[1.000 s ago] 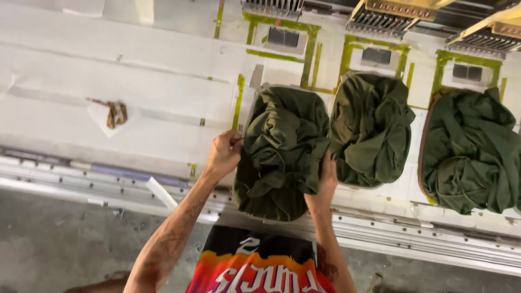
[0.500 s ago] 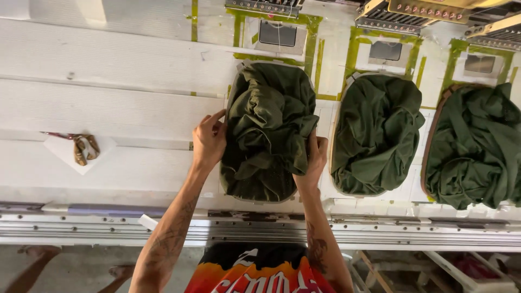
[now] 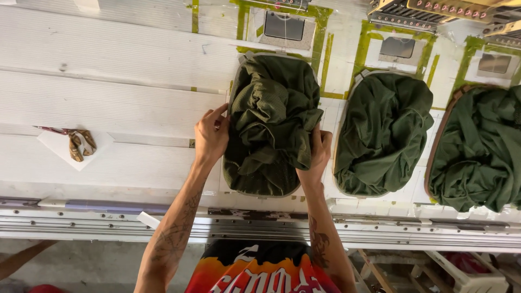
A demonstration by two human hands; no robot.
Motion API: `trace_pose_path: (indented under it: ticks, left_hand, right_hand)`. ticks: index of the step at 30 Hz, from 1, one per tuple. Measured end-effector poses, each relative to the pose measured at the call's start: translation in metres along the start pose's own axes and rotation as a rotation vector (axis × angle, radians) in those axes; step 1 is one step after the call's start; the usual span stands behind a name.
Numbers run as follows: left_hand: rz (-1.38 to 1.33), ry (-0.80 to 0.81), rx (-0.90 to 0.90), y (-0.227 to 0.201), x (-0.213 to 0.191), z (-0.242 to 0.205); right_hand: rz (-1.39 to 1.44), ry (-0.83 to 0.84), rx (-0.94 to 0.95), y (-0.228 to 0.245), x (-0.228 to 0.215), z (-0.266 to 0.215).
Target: Securing fabric garments into hoops on a multi-head embroidery machine for processing.
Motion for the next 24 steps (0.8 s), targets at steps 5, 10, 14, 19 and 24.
trace_pose_path:
  ticks: [5,10,14,19,24]
  left_hand:
    - [-0.005,0.004,-0.01,0.006,0.004,-0.001]
    - [0.064,-0.017,0.021,0.012,0.005,0.0]
    - [0.146,-0.048,0.028,0.019,0.003,-0.006]
    - [0.053,-0.14,0.118,0.018,0.009,-0.001]
    - [0.076,-0.14,0.168,0.018,0.011,0.001]
  right_hand:
    - [-0.021,0.023,0.021,-0.01,0.003,-0.002]
    - [-0.065,0.0,-0.005,-0.026,0.004,-0.006]
    - [-0.094,0.096,0.012,-0.007,0.003,0.001]
    - [-0.246,0.077,-0.234,0.002,0.007,0.004]
    - [-0.121,0.013,-0.129,0.009,-0.002,0.003]
Point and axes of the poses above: each hand's wrist, its own z-axis towards the middle knuckle, its own x-axis out of the palm, y = z × x, the point moved 9 cm from there along z, towards the middle knuckle, and after that the axes turned 5 degrees about z, right-handed, at the moved point
